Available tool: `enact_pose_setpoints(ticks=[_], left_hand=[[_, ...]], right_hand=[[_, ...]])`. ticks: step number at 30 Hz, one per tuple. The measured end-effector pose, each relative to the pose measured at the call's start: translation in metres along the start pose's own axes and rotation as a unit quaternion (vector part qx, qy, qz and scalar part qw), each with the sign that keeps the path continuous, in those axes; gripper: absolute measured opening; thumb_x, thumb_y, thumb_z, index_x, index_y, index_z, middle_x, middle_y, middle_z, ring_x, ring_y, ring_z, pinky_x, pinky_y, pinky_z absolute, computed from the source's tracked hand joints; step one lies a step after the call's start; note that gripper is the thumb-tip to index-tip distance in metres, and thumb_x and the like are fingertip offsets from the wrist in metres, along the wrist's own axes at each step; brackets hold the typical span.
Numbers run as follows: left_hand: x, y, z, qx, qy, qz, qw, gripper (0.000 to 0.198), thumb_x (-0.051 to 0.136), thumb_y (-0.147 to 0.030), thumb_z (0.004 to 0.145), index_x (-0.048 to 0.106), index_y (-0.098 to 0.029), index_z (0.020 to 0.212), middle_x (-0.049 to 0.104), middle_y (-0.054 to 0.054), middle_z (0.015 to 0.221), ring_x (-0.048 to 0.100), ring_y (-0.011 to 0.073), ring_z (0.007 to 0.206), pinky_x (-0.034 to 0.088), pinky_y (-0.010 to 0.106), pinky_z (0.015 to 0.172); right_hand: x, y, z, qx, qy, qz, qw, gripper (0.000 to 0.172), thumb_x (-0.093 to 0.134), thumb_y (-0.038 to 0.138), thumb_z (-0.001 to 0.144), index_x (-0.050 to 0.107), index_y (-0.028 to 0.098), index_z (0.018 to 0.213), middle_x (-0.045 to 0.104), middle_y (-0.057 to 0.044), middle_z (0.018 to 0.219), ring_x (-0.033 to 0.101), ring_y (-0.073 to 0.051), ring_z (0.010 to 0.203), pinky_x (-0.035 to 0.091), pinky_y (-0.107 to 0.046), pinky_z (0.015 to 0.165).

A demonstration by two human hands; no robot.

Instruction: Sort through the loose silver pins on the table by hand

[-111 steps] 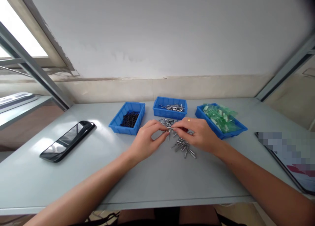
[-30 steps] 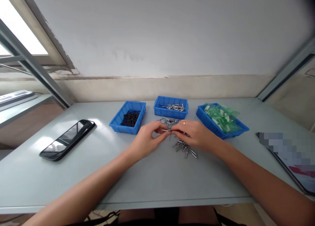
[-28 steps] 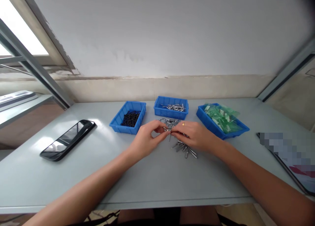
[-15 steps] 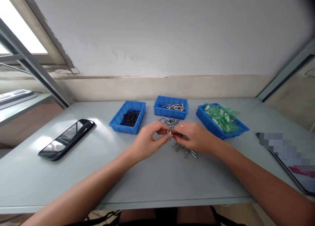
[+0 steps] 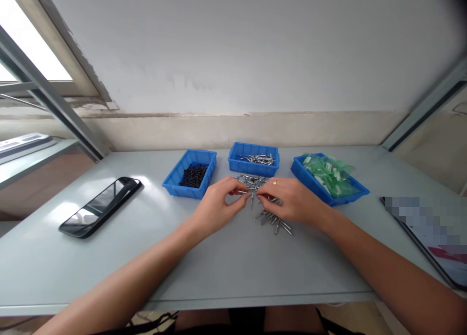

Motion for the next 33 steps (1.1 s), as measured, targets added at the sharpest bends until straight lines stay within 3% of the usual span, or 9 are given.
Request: enact_pose_setpoints(ticks=[5,11,17,21,25,33], left_hand=[[0.015,-0.002,-0.002,0.018,0.054,0.004,0.998,0.007,0.056,-0.021,0.081,0.062,-0.018,0.084,0.062,0.002,0.083,0.057,0.0149,0.08,0.046,0.026,0.073],[0.023,-0.004,-0.005,0.027,0.085,0.005,0.996,0.005,0.057,-0.019,0.078,0.062,-0.018,0.079,0.06,0.001,0.081,0.057,0.0156,0.077,0.045,0.027,0.07],[0.006,-0.001,-0.001,-0.002,0.011,-0.053,0.999,0.007,0.059,-0.022,0.081,0.062,-0.017,0.085,0.062,0.003,0.084,0.057,0.0149,0.082,0.046,0.027,0.074],[-0.008,-0.003,0.0,0.0,-0.05,-0.095,0.994,0.009,0.06,-0.024,0.081,0.062,-0.018,0.087,0.061,0.003,0.086,0.058,0.0149,0.082,0.048,0.028,0.074],[-0.008,-0.007,0.0,0.019,-0.049,-0.115,0.992,0.008,0.062,-0.022,0.08,0.064,-0.018,0.087,0.062,0.003,0.084,0.058,0.0151,0.082,0.049,0.028,0.074],[-0.006,-0.009,-0.001,0.022,-0.033,-0.119,0.992,0.01,0.064,-0.023,0.079,0.066,-0.018,0.087,0.061,0.005,0.085,0.057,0.0155,0.083,0.048,0.03,0.077]], right_hand=[[-0.009,0.006,-0.001,-0.015,-0.047,0.006,0.999,0.012,0.048,0.017,0.084,0.06,0.017,0.083,0.06,-0.001,0.066,0.055,-0.013,0.064,0.043,-0.025,0.062],[0.002,0.02,-0.003,-0.05,-0.023,0.013,0.998,0.014,0.046,0.02,0.087,0.06,0.019,0.085,0.063,-0.002,0.071,0.056,-0.014,0.067,0.042,-0.026,0.063],[-0.011,0.003,-0.002,0.02,-0.058,0.005,0.998,0.014,0.047,0.025,0.088,0.058,0.018,0.094,0.061,0.0,0.068,0.055,-0.013,0.063,0.04,-0.024,0.059],[0.0,-0.002,-0.002,0.031,-0.015,0.013,0.999,0.014,0.048,0.024,0.087,0.058,0.018,0.095,0.062,-0.001,0.071,0.057,-0.014,0.066,0.041,-0.025,0.061],[0.008,-0.001,-0.002,0.02,0.009,0.02,1.0,0.016,0.047,0.029,0.089,0.058,0.019,0.093,0.062,-0.001,0.07,0.057,-0.014,0.066,0.04,-0.025,0.06],[0.006,0.001,-0.002,0.0,-0.009,0.013,1.0,0.016,0.044,0.026,0.091,0.058,0.019,0.093,0.061,-0.001,0.07,0.055,-0.013,0.065,0.04,-0.024,0.059]])
Point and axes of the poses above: each hand's wrist, its own z-axis towards the middle knuckle, its own x-axis out of the palm, y = z × x, the point moved 9 cm from there along z, towards the middle knuckle
